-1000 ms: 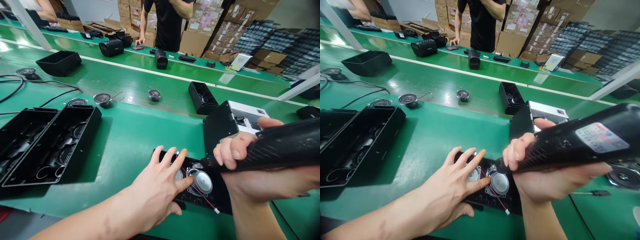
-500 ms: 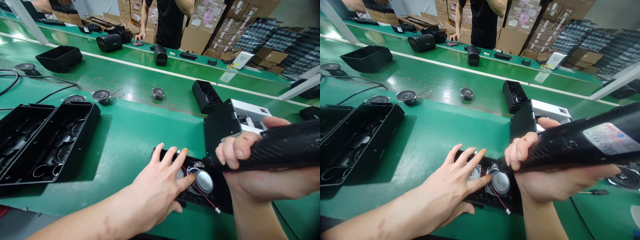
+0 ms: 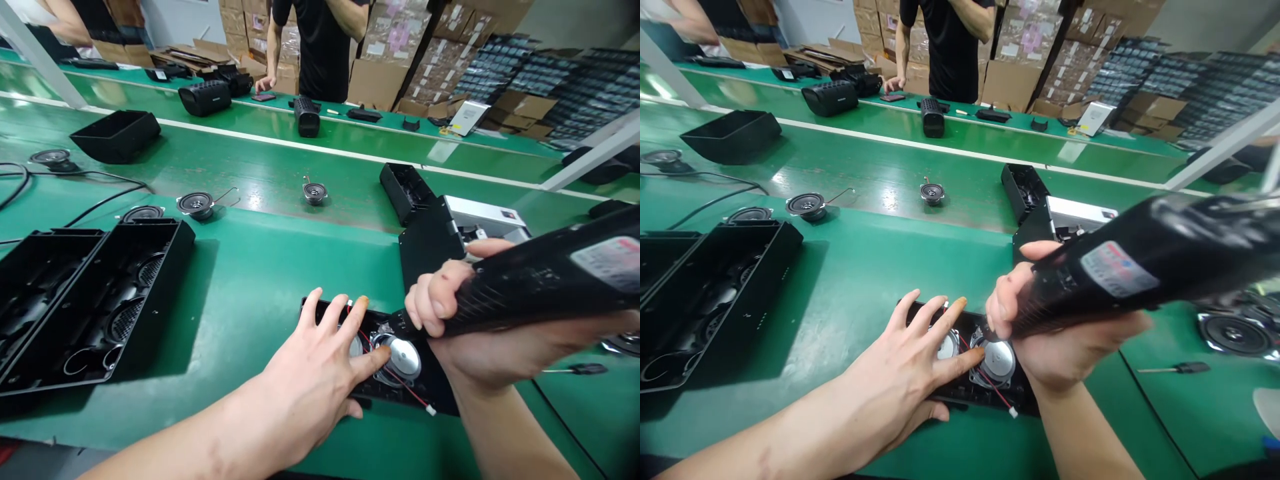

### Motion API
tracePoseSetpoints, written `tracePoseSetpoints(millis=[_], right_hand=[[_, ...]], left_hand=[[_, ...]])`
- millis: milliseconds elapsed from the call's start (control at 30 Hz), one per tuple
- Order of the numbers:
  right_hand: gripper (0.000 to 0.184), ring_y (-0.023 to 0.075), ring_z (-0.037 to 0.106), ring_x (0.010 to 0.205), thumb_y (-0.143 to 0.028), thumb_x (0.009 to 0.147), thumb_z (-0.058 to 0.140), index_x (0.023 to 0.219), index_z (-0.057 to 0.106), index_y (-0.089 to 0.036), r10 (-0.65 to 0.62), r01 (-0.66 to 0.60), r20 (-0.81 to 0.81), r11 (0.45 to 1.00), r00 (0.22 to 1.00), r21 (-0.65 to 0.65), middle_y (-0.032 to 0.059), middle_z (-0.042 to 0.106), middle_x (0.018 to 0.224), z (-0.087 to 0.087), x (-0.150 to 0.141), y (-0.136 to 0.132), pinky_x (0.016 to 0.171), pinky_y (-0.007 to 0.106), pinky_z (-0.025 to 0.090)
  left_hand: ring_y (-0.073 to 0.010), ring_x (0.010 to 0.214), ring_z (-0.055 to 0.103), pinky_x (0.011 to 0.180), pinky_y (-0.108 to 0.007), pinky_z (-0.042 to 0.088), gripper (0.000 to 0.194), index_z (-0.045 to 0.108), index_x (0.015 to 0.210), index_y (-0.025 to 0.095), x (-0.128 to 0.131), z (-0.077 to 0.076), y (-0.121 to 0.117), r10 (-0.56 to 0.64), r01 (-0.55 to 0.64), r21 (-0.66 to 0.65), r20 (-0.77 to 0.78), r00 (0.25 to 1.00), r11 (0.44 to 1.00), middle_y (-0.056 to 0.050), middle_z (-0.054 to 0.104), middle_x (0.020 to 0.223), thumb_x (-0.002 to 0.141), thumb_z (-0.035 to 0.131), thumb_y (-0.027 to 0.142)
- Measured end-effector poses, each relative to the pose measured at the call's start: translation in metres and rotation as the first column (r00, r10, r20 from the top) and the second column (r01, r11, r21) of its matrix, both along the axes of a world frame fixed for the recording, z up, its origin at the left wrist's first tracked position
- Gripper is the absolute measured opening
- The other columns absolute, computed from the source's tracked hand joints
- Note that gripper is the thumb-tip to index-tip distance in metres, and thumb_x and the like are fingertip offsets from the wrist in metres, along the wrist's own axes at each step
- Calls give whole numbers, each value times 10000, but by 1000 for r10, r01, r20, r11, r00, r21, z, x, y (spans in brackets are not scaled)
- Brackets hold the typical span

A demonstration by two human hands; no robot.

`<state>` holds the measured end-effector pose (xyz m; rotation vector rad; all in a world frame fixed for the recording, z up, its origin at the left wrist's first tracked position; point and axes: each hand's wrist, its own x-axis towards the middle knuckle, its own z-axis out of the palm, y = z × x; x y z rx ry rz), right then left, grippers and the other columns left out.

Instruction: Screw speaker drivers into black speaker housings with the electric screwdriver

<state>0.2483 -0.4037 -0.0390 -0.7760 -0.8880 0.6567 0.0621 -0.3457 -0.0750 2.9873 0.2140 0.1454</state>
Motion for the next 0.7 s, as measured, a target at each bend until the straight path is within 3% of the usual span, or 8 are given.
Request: tracePoseSetpoints(millis=[233, 533, 633, 700], right_hand=[[673, 120, 473, 372, -887, 768, 679, 1057, 785, -288, 57, -57, 3, 998, 998, -2, -24, 626, 593, -4, -4, -3, 348, 235, 407], [682, 113, 462, 392, -905, 721, 701, 1014, 757, -291, 76, -79, -54, 995, 996, -52, -30, 605, 603, -9, -7, -3, 362, 213, 392], [707, 114, 467, 403, -935, 679, 699, 1021, 746, -318, 124, -131, -93, 988, 988, -83, -34, 607, 604, -9, -8, -2, 386, 210, 395], [707, 121, 483, 410, -935, 670, 711, 1029, 744, -326, 154, -163, -98, 982, 983, -94, -25, 617, 606, -9, -9, -2, 407, 221, 418]], left_hand=[[-527, 1473, 402, 1108, -806, 343, 781, 432, 1557, 374, 1, -5, -1, -8, 8, 4, -3, 1000, 1000, -285, 332, 1648, 888, 777, 581], [-513, 1465, 427, 1114, -818, 335, 765, 478, 1535, 404, 2, -5, 1, 18, -18, 0, -28, 999, 1000, -255, 367, 1650, 864, 789, 603], [-522, 1436, 460, 1056, -834, 391, 784, 455, 1552, 420, 4, -17, 2, -18, 17, 44, 17, 1000, 999, -257, 393, 1638, 869, 753, 664], [-501, 1393, 521, 1009, -802, 464, 705, 421, 1574, 446, 5, -32, 2, -47, 43, 83, 52, 998, 996, -234, 454, 1612, 946, 674, 642]])
